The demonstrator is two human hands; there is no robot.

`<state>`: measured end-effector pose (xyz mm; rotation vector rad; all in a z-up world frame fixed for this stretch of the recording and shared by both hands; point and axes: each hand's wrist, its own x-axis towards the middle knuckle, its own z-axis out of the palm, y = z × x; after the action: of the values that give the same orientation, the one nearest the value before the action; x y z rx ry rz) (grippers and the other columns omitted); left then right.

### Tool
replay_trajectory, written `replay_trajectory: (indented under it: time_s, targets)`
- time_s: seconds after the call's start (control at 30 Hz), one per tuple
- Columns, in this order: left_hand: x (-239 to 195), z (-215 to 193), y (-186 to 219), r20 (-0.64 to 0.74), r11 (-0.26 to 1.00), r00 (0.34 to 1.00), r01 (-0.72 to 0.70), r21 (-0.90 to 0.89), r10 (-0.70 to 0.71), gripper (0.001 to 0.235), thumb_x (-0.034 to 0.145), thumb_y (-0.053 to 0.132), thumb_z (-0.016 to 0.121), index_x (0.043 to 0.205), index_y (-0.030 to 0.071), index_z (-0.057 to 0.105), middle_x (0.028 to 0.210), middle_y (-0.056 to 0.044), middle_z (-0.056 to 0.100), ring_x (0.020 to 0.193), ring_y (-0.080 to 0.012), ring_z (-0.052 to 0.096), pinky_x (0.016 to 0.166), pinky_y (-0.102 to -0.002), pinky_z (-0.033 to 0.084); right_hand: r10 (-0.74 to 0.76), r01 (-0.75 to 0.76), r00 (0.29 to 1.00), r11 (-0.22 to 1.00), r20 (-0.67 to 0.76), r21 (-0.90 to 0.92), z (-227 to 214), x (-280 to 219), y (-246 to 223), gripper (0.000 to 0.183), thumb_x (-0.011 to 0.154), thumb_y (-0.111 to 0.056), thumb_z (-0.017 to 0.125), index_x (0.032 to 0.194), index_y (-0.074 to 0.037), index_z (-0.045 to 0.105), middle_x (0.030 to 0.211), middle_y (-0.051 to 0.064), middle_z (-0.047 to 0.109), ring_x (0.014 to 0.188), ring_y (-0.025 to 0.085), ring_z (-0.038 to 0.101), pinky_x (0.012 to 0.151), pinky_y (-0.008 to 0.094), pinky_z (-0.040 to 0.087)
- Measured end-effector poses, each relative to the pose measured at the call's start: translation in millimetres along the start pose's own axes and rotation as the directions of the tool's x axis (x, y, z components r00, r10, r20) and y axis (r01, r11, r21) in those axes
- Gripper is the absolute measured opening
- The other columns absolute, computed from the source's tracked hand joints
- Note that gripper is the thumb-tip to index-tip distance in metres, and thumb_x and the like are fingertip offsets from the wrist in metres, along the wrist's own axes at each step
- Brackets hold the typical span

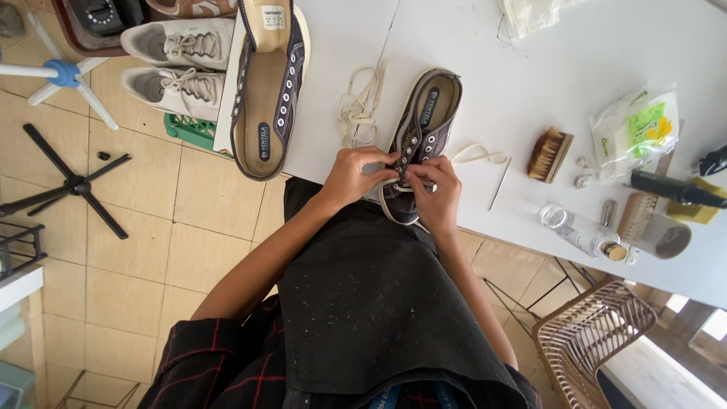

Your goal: The person laces a dark-colored sneaker placed on a white table. They thread the laces through the eyelets, pull them tight, and tie a knot at the top. The process is repeated to ensure the laces are secure.

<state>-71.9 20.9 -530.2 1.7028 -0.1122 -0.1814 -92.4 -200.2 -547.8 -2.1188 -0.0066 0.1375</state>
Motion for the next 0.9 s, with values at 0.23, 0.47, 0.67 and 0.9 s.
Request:
replay_trajectory:
  time_s: [0.23, 0.47, 0.67, 0.9]
  targets:
    - [-4, -2, -12, 0.086, 0.865, 0.959, -0.281, 0.416, 0.27, 0.011, 0.111, 0.022, 0.076, 0.103, 0.019, 0.081, 0.091, 0.004, 0.078, 0.081, -0.0162, 0.076, 0.073, -0.03, 0.06, -0.108, 0.131, 0.984, 0.978, 0.138, -0.163, -19, 1, -23, 0.027, 0.091, -0.004, 0.087, 0.117, -0.005, 0.079, 0.103, 0.013, 0.063, 0.092, 0.039, 0.069, 0.086, 0.048, 0.056]
    - [-23, -78, 14, -0.433, 0.992, 0.901, -0.075, -0.105, 0.022, 0.02, 0.121, 0.03, 0.052, 0.124, 0.01, 0.053, 0.106, -0.007, 0.062, 0.08, -0.0221, 0.075, 0.067, -0.033, 0.064, -0.228, 0.274, 0.959, 0.899, 0.169, -0.343, -51, -3, -30, 0.033, 0.089, -0.026, 0.094, 0.088, -0.012, 0.064, 0.115, 0.005, 0.055, 0.112, 0.031, 0.058, 0.1, 0.047, 0.038]
    - [-8, -71, 24, -0.278, 0.989, 0.95, -0.116, 0.096, 0.139, 0.021, 0.104, 0.024, 0.057, 0.121, 0.011, 0.061, 0.11, -0.008, 0.062, 0.102, -0.0296, 0.069, 0.082, -0.038, 0.054, -0.29, 0.324, 0.941, 0.92, 0.172, -0.222, -67, -4, -17, 0.029, 0.09, -0.025, 0.096, 0.089, -0.015, 0.068, 0.107, 0.004, 0.069, 0.108, 0.031, 0.065, 0.1, 0.047, 0.037]
    - [5, 17, 1, 0.333, 0.669, 0.936, -0.322, 0.67, 0.116, 0.03, 0.12, 0.036, 0.056, 0.111, 0.008, 0.063, 0.097, -0.007, 0.055, 0.1, -0.0303, 0.065, 0.083, -0.043, 0.052, -0.221, 0.241, 0.966, 0.957, 0.135, -0.162, -65, -3, -14, 0.022, 0.089, -0.014, 0.095, 0.092, -0.016, 0.074, 0.068, -0.004, 0.063, 0.079, 0.025, 0.065, 0.093, 0.043, 0.043]
